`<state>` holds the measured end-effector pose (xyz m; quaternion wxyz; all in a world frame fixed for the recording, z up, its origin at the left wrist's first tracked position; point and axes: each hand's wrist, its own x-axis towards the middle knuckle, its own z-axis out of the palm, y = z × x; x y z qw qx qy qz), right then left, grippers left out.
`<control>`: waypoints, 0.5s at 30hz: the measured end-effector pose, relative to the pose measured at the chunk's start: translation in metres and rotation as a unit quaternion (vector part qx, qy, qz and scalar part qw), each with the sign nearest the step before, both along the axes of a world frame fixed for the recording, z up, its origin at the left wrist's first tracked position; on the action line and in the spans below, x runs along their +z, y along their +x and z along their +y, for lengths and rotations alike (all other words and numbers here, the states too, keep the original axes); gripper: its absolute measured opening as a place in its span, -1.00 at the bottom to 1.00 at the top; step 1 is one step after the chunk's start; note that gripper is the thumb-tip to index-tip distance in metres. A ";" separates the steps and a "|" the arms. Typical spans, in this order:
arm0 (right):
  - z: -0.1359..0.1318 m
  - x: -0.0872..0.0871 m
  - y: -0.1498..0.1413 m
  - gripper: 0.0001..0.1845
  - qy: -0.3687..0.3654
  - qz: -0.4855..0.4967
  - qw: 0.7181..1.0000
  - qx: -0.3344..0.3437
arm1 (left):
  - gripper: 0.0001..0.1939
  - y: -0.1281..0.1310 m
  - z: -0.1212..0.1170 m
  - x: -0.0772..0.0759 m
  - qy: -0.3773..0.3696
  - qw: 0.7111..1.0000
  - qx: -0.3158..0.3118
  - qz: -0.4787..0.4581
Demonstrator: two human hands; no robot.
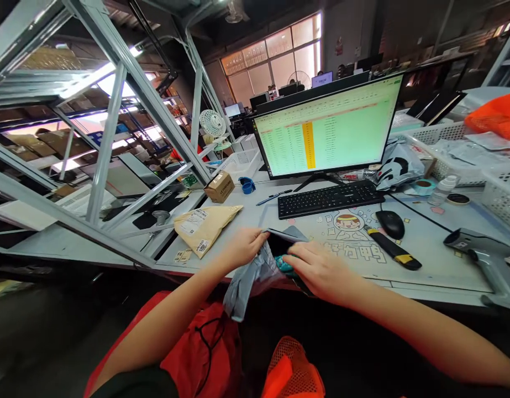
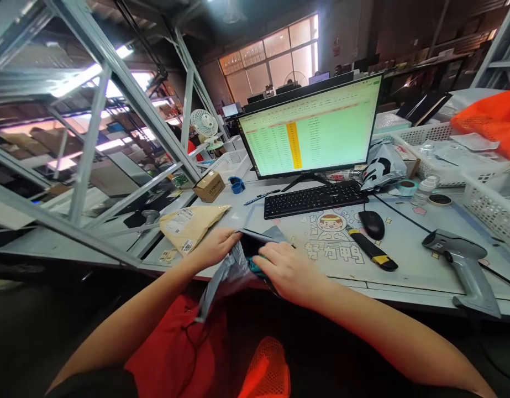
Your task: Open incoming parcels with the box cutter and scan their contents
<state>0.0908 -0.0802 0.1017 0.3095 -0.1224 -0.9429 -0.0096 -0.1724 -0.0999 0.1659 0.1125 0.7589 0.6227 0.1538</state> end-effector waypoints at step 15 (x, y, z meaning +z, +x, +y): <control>0.063 -0.018 -0.006 -0.80 -0.321 0.123 0.918 -0.197 | -0.68 -0.086 -0.084 -0.027 0.426 0.808 0.307 -0.269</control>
